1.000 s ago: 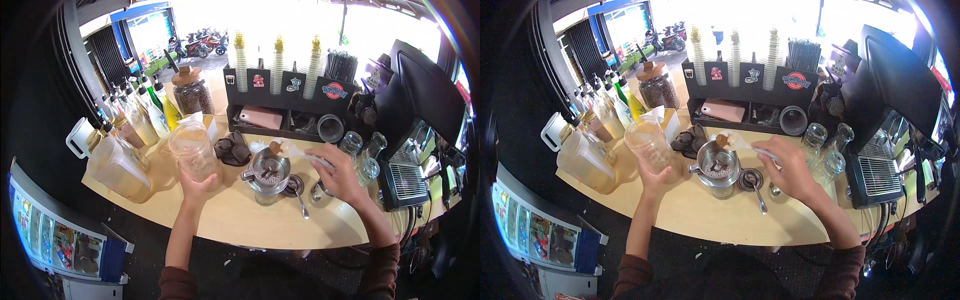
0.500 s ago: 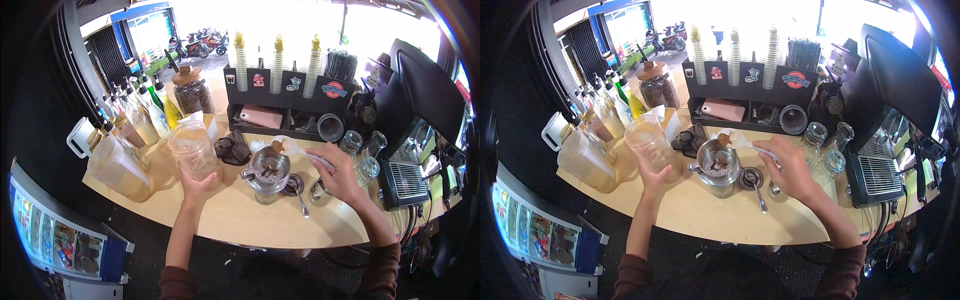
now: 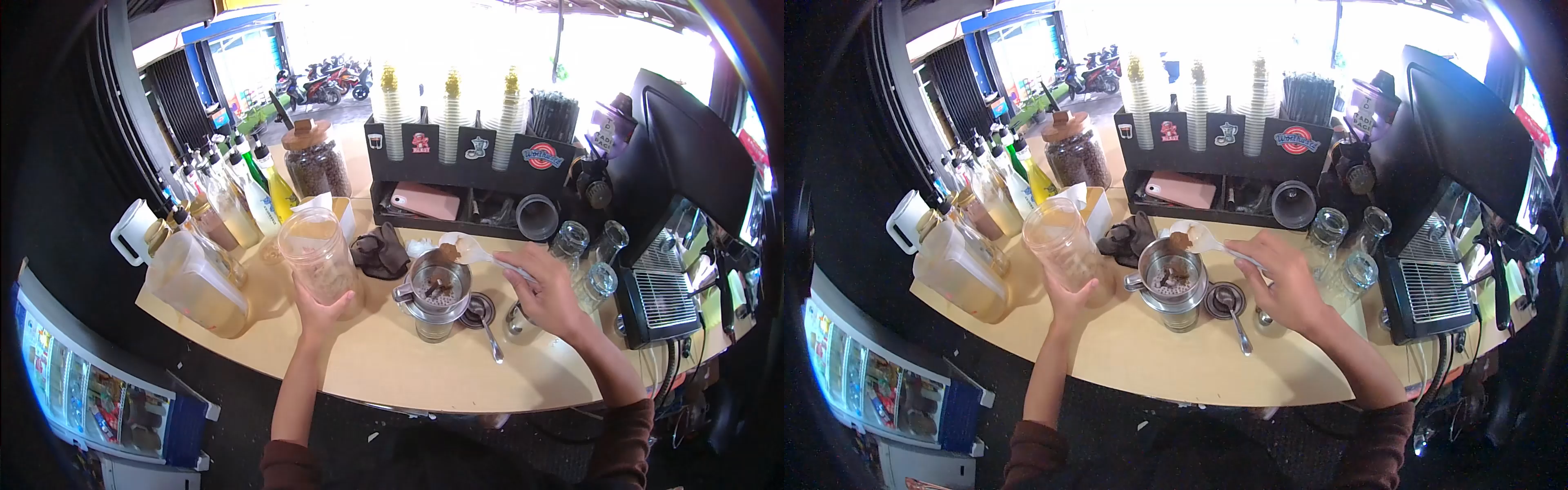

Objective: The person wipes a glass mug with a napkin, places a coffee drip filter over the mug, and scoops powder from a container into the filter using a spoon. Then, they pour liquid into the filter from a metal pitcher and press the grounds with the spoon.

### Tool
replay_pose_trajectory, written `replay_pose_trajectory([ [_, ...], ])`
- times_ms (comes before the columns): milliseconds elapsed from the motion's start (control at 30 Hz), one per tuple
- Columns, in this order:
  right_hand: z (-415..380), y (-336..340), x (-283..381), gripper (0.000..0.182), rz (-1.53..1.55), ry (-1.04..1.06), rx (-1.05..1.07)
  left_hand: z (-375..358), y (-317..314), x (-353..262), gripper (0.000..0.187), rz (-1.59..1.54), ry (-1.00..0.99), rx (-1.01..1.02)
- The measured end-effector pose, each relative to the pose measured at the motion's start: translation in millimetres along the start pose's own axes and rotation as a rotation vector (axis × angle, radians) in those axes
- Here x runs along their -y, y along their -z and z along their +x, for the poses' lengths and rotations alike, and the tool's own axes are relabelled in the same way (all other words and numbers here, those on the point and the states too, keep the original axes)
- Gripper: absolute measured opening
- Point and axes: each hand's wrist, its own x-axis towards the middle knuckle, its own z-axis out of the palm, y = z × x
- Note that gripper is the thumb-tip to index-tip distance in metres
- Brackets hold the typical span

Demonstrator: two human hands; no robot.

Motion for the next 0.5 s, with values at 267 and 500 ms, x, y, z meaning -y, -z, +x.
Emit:
replay_pose_trajectory([
  [267,1.6,-0.9,6.3,0.025,0.010,0.001,-0.011,-2.2,1.3,12.2,0.094,-0.018,0.027,-0.006],
  [500,-3.5,-0.4,3.7,0.026,0.009,-0.023,0.018,-3.8,0.5,10.0,0.094,-0.011,0.025,-0.019],
])
